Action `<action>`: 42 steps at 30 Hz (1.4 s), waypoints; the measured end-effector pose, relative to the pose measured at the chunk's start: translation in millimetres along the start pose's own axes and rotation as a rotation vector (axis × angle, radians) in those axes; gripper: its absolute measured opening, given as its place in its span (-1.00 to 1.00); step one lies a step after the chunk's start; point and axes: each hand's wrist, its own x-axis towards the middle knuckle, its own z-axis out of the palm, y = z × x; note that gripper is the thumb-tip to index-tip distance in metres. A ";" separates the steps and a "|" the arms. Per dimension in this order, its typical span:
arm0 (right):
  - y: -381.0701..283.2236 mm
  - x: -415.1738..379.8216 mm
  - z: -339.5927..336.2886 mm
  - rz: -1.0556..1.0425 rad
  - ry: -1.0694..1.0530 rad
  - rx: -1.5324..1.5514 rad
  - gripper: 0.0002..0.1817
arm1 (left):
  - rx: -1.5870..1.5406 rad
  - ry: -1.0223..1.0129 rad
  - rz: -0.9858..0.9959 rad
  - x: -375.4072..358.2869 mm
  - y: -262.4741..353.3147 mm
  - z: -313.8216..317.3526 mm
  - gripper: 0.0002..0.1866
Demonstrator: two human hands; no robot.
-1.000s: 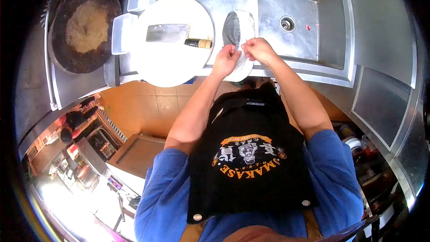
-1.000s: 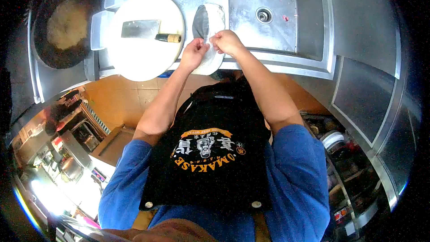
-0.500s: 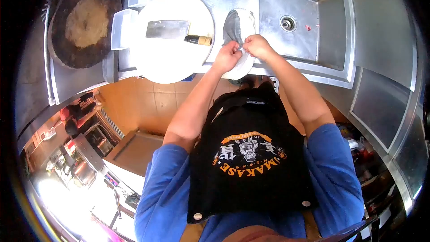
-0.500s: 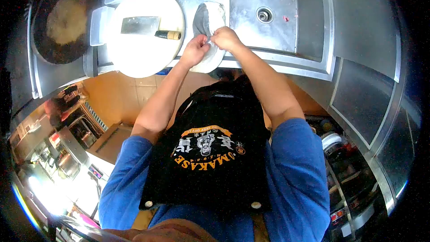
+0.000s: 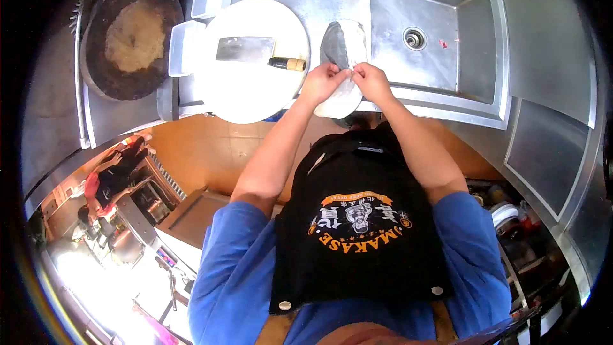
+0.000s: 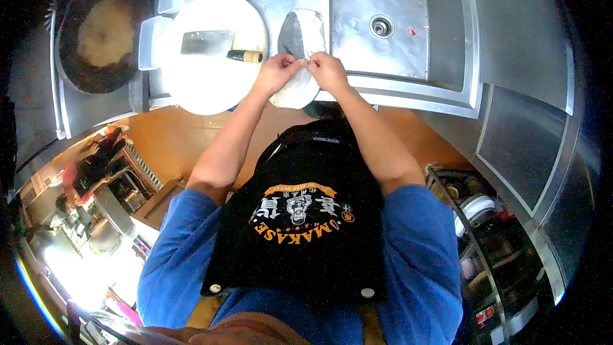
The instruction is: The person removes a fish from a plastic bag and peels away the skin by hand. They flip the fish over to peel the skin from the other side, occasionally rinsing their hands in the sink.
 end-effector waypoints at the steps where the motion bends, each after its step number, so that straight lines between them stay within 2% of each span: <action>1: -2.3 -1.1 0.6 0.002 -0.002 0.006 -0.81 | 0.099 -0.009 -0.031 2.2 10.0 -3.9 -0.65; 2: -4.6 -0.6 1.9 -0.013 0.016 -0.029 -0.81 | 0.172 0.006 0.018 6.8 13.8 -2.7 -0.59; 5: -7.5 -0.7 7.3 -0.016 0.059 -0.059 -0.83 | 0.325 -0.003 0.077 24.5 13.2 1.2 -0.60; 7: -3.2 -2.6 9.4 -0.007 0.080 -0.061 -0.84 | 0.362 -0.009 0.062 29.6 14.1 6.1 -0.61; 9: -0.8 -1.9 12.8 -0.091 0.160 -0.129 -0.85 | 0.399 -0.001 0.045 32.7 17.1 5.0 -0.62; 12: 4.3 -1.8 15.0 -0.177 0.177 -0.169 -0.87 | 0.457 -0.098 0.000 32.9 20.7 2.2 -0.58; 16: 6.3 0.6 15.9 -0.156 0.183 -0.205 -0.86 | 0.433 -0.087 -0.064 36.5 21.7 3.0 -0.55; 18: 7.2 -1.0 16.5 -0.127 0.187 -0.114 -0.87 | 0.429 -0.070 -0.077 35.2 19.2 7.4 -0.54; 23: 4.2 -3.0 17.5 -0.020 0.191 -0.055 -0.83 | 0.404 0.127 -0.037 33.1 8.6 18.3 -0.56; 25: 8.4 -2.1 19.9 0.000 0.210 -0.017 -0.81 | 0.378 0.145 -0.016 30.0 3.6 19.2 -0.57; 28: 23.4 -1.7 22.1 0.014 0.200 0.131 -0.79 | 0.301 0.171 0.016 29.4 -2.2 19.3 -0.63; 30: 30.8 3.9 19.7 0.150 0.052 0.356 -0.78 | 0.255 0.186 0.033 28.7 -8.4 16.0 -0.67; 32: 33.8 7.7 17.5 0.143 0.012 0.331 -0.78 | 0.007 0.030 -0.067 31.4 -15.0 8.3 -0.74; 35: 37.2 12.3 16.6 0.159 -0.042 0.320 -0.74 | -0.111 0.035 -0.090 26.1 -9.9 11.9 -0.77; 39: 23.5 14.0 9.8 0.165 -0.088 0.206 -0.71 | -0.097 0.059 -0.091 18.5 -0.7 15.5 -0.76; 41: 19.3 12.3 9.2 0.153 -0.107 0.166 -0.70 | -0.020 0.158 -0.015 16.3 -3.7 20.7 -0.77; 42: 16.6 10.2 10.1 0.108 -0.034 0.074 -0.70 | -0.022 0.157 -0.023 15.6 -5.2 25.8 -0.77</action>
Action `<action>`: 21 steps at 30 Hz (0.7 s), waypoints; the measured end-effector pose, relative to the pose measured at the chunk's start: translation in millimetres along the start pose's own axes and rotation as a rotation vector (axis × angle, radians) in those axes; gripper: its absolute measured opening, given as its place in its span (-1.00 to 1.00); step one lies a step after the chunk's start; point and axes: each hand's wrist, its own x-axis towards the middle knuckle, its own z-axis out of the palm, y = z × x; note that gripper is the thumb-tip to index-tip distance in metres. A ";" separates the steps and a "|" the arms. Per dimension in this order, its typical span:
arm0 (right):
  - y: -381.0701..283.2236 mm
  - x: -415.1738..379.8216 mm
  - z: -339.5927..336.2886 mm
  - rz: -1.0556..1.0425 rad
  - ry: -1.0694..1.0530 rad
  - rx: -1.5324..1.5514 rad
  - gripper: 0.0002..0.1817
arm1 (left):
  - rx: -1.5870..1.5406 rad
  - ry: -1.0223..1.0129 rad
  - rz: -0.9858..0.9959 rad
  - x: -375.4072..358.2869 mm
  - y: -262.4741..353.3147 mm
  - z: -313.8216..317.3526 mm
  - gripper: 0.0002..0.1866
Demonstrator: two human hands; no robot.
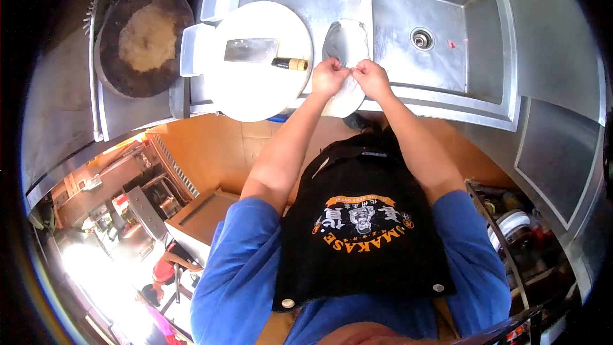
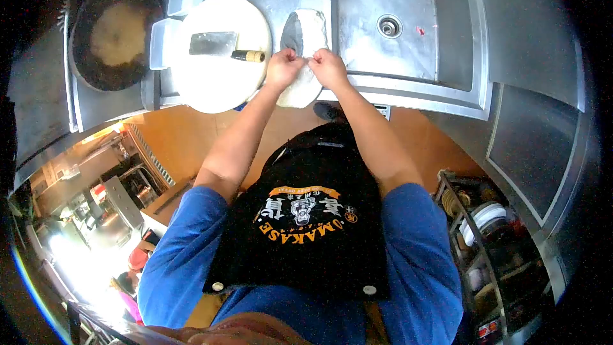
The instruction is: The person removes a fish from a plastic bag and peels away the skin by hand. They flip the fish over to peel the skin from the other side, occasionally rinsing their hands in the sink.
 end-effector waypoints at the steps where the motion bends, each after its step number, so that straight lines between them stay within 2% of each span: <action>1: -2.8 -1.7 1.5 -0.048 0.075 -0.088 -0.71 | 0.124 0.101 0.035 -1.0 -0.5 7.0 -0.78; 2: -5.3 -3.5 2.7 -0.042 0.069 -0.088 -0.71 | 0.249 0.200 0.070 -1.9 -1.7 12.4 -0.79; 4: -12.6 -7.6 1.7 -0.045 0.160 -0.275 -0.74 | 0.269 0.204 0.038 -1.9 3.1 14.5 -0.79; 7: -18.4 -5.6 3.8 -0.006 0.184 -0.367 -0.76 | 0.285 0.228 0.035 4.0 -1.0 11.8 -0.77; 12: -17.6 -3.9 -3.3 0.005 0.187 -0.252 -0.75 | 0.315 0.246 0.037 1.3 3.0 14.3 -0.78; 14: -7.5 -1.7 -0.8 0.029 0.162 -0.230 -0.73 | 0.287 0.260 -0.025 -3.0 6.0 14.7 -0.73; 16: 2.1 1.1 -5.7 0.065 0.010 0.065 -0.80 | 0.192 0.200 -0.020 -3.8 10.4 7.6 -0.71; 17: 7.3 3.7 -10.1 0.067 0.001 0.064 -0.80 | 0.099 0.138 -0.015 -4.9 12.2 4.2 -0.69; 19: 9.9 8.5 -20.7 0.236 -0.255 0.571 -0.84 | 0.197 0.098 0.001 -5.5 16.6 6.3 -0.67; 21: 4.6 10.5 -28.9 0.216 -0.330 0.581 -0.84 | 0.291 0.058 0.029 -1.8 19.6 7.1 -0.65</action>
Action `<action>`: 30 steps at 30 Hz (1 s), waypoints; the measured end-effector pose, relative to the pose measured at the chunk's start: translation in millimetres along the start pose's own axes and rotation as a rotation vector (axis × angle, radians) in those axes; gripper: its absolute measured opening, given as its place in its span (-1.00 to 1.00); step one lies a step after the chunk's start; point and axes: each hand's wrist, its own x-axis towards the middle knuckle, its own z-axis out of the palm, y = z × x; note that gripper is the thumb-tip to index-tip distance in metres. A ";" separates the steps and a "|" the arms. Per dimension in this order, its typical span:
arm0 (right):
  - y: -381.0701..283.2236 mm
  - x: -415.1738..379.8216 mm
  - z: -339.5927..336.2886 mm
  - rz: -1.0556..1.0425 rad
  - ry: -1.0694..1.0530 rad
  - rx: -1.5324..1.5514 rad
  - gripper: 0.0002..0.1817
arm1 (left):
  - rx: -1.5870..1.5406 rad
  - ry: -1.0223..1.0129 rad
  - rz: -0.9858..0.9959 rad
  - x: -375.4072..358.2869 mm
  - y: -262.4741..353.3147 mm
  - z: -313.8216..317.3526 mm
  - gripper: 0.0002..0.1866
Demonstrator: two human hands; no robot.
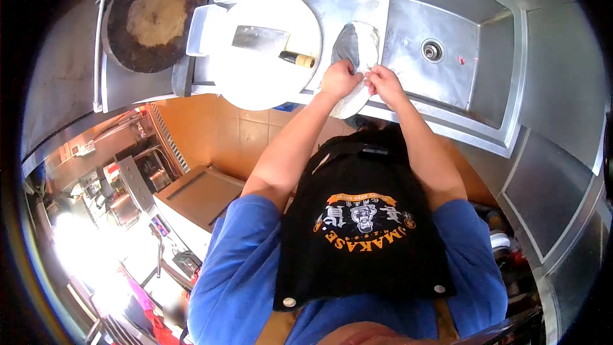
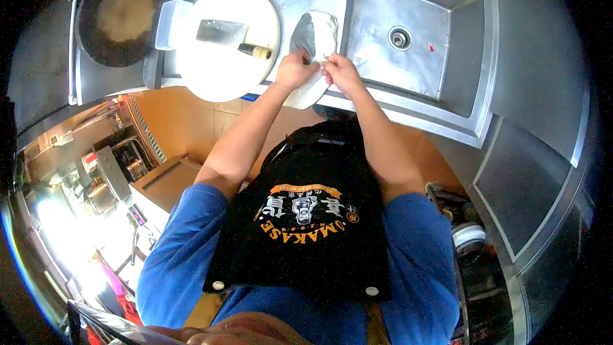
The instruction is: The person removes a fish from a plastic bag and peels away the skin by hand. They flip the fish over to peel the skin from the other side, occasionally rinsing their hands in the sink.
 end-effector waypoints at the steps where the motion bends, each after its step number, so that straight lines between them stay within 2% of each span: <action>1: -5.3 -1.6 1.2 0.011 0.012 -0.082 -0.81 | 0.016 0.012 0.033 1.8 0.2 2.1 -0.66; 4: -10.6 0.3 2.0 0.029 0.027 -0.236 -0.76 | -0.022 0.010 0.094 0.6 -3.2 1.4 -0.68; 6: -4.9 7.8 2.1 -0.042 0.042 -0.385 -0.76 | -0.071 -0.001 0.119 -5.8 -3.0 1.3 -0.70; 7: -3.8 5.0 1.6 -0.180 0.149 -0.678 -0.78 | -0.068 0.035 0.074 -8.8 -0.8 2.2 -0.70; 8: -2.9 5.9 4.0 -0.175 0.150 -0.676 -0.78 | -0.066 0.069 0.030 -9.3 1.2 2.7 -0.71; 10: -0.9 5.5 9.9 -0.230 0.281 -0.808 -0.81 | -0.100 0.080 0.012 -8.1 3.0 5.9 -0.71; 12: -2.1 4.5 8.9 -0.256 0.261 -0.720 -0.75 | -0.133 0.101 -0.005 -6.0 3.2 4.2 -0.71; 14: -5.3 -1.6 12.0 -0.049 0.185 -0.389 -0.67 | -0.208 0.021 -0.017 -6.5 -0.3 -2.3 -0.72; 18: -13.3 -5.5 23.0 0.095 0.199 -0.234 -0.60 | -0.347 -0.070 0.016 -1.8 -18.6 0.6 -0.69; 20: -15.2 -1.5 25.1 0.154 0.089 -0.086 -0.65 | -0.432 -0.061 0.010 -2.2 -24.0 2.2 -0.71; 21: -9.8 2.5 23.1 0.155 0.091 -0.082 -0.65 | -0.430 -0.066 0.010 -3.4 -26.1 5.5 -0.71; 23: 4.2 10.0 16.0 -0.101 0.194 -0.634 -0.72 | -0.434 0.038 -0.057 -4.2 -25.5 15.5 -0.74; 24: 0.0 6.0 17.1 -0.095 0.203 -0.635 -0.72 | -0.437 0.027 -0.055 -6.0 -19.2 15.2 -0.74; 26: -11.1 -1.1 15.2 -0.145 0.316 -0.880 -0.75 | -0.159 0.165 -0.068 -7.9 -5.0 15.4 -0.76; 28: -6.1 1.6 3.7 -0.146 0.321 -0.833 -0.75 | -0.140 0.179 -0.066 -9.0 -4.4 16.8 -0.70; 30: 7.4 14.6 -23.1 -0.136 0.373 -0.654 -0.77 | -0.139 0.293 -0.044 -5.7 -10.0 13.7 -0.70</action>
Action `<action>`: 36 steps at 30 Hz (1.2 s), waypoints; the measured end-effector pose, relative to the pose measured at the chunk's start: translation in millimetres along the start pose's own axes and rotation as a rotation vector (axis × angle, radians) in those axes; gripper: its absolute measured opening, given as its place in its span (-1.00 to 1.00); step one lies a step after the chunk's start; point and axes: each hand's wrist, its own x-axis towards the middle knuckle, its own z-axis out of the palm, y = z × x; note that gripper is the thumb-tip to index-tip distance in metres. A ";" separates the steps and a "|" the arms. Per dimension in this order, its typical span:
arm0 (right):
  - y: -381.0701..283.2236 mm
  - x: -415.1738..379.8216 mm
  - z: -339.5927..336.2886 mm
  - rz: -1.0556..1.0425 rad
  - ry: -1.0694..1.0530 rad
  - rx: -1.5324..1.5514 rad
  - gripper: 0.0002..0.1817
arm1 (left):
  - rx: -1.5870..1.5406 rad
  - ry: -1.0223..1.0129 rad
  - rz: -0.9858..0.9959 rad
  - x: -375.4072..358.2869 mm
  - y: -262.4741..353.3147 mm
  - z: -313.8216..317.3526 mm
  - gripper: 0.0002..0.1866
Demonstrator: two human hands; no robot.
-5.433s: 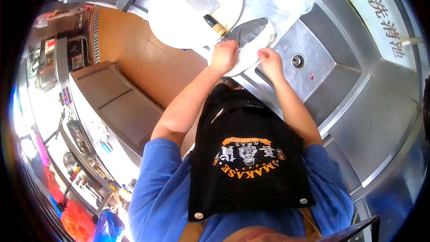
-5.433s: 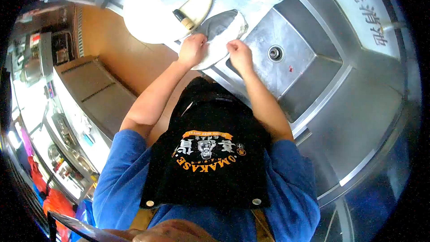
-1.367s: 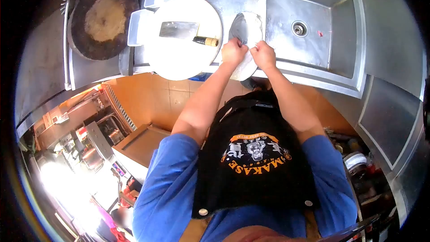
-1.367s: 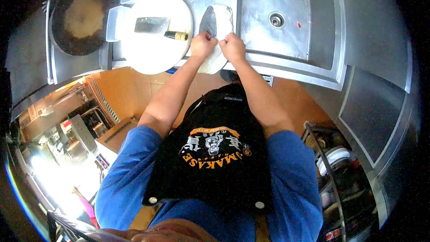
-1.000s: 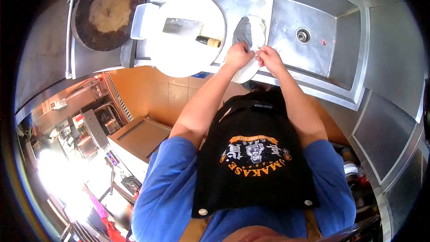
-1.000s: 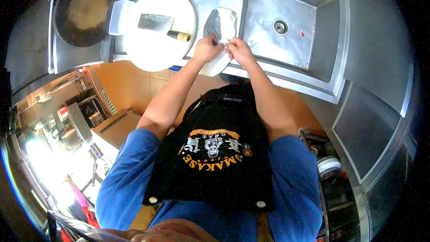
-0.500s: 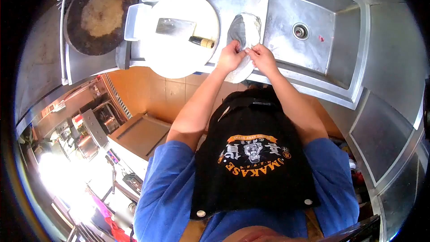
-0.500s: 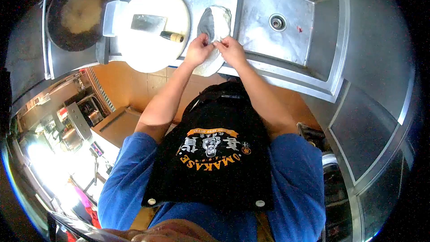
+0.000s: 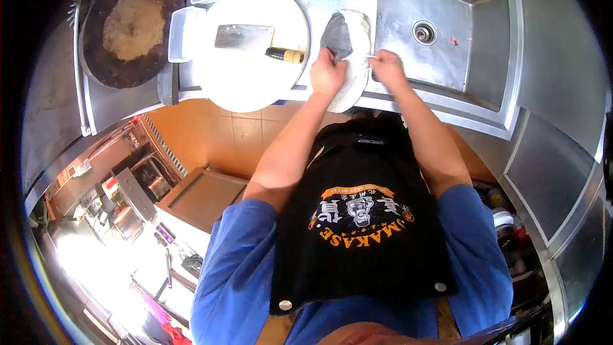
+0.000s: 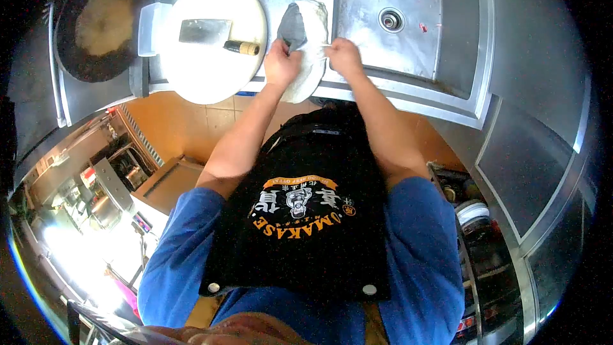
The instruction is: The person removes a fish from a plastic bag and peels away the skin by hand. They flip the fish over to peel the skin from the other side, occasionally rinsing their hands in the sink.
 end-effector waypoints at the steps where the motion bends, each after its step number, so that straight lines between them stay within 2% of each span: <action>1: 18.3 4.3 -9.8 -0.013 0.024 -0.022 -0.79 | -0.039 -0.072 -0.061 1.0 0.1 -8.2 -0.71; 2: 31.2 11.2 -23.6 -0.032 0.049 -0.045 -0.81 | -0.044 -0.067 -0.054 1.3 2.2 -9.4 -0.71; 4: 35.9 17.0 -46.6 0.002 0.062 0.104 -0.81 | -0.131 -0.132 -0.088 -4.6 2.4 -10.7 -0.77; 6: 10.5 20.9 -73.2 0.191 0.049 0.290 -0.88 | -0.193 -0.131 -0.105 -3.2 4.3 -8.8 -0.77; 8: 4.0 43.5 -91.0 0.178 0.152 0.371 -0.93 | -0.192 -0.142 -0.107 -7.7 6.7 -13.7 -0.77; 10: 36.1 94.6 -127.1 0.138 0.222 0.566 -0.99 | -0.228 -0.132 -0.097 -12.5 -3.8 -22.0 -0.77; 11: 28.3 111.3 -148.3 0.172 0.278 0.669 -0.97 | -0.255 -0.129 -0.081 -11.4 -7.2 -25.1 -0.77; 12: 8.3 123.6 -171.2 0.209 0.328 0.770 -0.94 | -0.259 -0.115 -0.078 -11.5 -6.7 -26.8 -0.77; 14: -58.4 133.7 -223.8 0.041 0.362 0.959 -0.93 | -0.324 -0.138 -0.156 -13.9 -4.6 -25.4 -0.78; 15: -88.6 145.1 -251.7 0.045 0.393 1.331 -0.92 | -0.307 -0.080 -0.169 -14.3 -7.5 -22.6 -0.78; 16: -113.5 152.0 -282.4 -0.085 0.363 1.427 -0.90 | -0.320 -0.062 -0.174 -15.6 -7.7 -23.7 -0.78; 17: -127.3 165.0 -313.8 -0.315 0.248 1.304 -0.90 | -0.320 -0.047 -0.207 -16.1 -6.8 -26.5 -0.80; 18: -158.4 160.3 -331.3 -0.422 0.251 1.152 -0.87 | -0.322 -0.030 -0.238 -15.0 -5.9 -28.2 -0.81; 19: -220.5 124.5 -310.2 -0.593 0.459 1.112 -0.84 | -0.324 -0.015 -0.242 -14.1 -9.4 -23.5 -0.81; 20: -257.3 101.6 -296.8 -0.727 0.536 1.079 -0.78 | -0.335 -0.042 -0.278 -12.2 -12.6 -18.5 -0.80; 22: -295.3 91.4 -267.6 -0.891 0.734 0.842 -0.72 | -0.338 -0.070 -0.283 -12.5 -2.2 -20.9 -0.80; 24: -293.2 109.2 -216.8 -0.885 0.979 0.271 -0.74 | -0.330 -0.047 -0.319 -11.2 2.1 -18.2 -0.80; 25: -250.2 177.8 -184.0 -0.812 0.846 0.186 -0.76 | -0.312 -0.051 -0.350 -12.1 2.8 -15.7 -0.80; 26: -215.1 224.1 -137.3 -0.819 0.602 -0.241 -0.67 | -0.316 -0.048 -0.371 -17.2 3.0 -13.5 -0.80; 27: -156.7 246.5 -95.5 -0.553 0.093 -0.802 -0.55 | -0.335 -0.038 -0.374 -24.0 4.1 -13.9 -0.79; 28: -134.4 243.3 -77.0 -0.486 0.241 -0.709 -0.47 | -0.356 -0.013 -0.351 -14.7 5.8 -17.0 -0.78; 29: -143.6 234.5 -74.9 -0.492 0.241 -0.709 -0.47 | -0.339 -0.047 -0.374 -11.6 7.4 -18.6 -0.78; 31: -154.5 198.2 -70.4 -0.491 0.277 -0.297 -0.48 | -0.347 -0.032 -0.380 -7.9 4.5 -14.4 -0.79; 32: -148.4 187.5 -68.3 -0.429 0.204 -0.158 -0.56 | -0.344 -0.032 -0.365 -15.9 1.1 -13.0 -0.80; 34: -122.3 166.3 -64.4 -0.433 0.133 0.031 -0.66 | -0.342 -0.032 -0.276 -15.0 2.9 -13.0 -0.76; 35: -107.2 149.2 -62.5 -0.413 0.136 0.041 -0.66 | -0.315 -0.078 -0.268 -12.5 5.1 -14.4 -0.71; 36: -91.4 128.2 -60.9 -0.327 0.028 0.018 -0.68 | -0.303 -0.090 -0.265 -9.9 13.7 -21.5 -0.71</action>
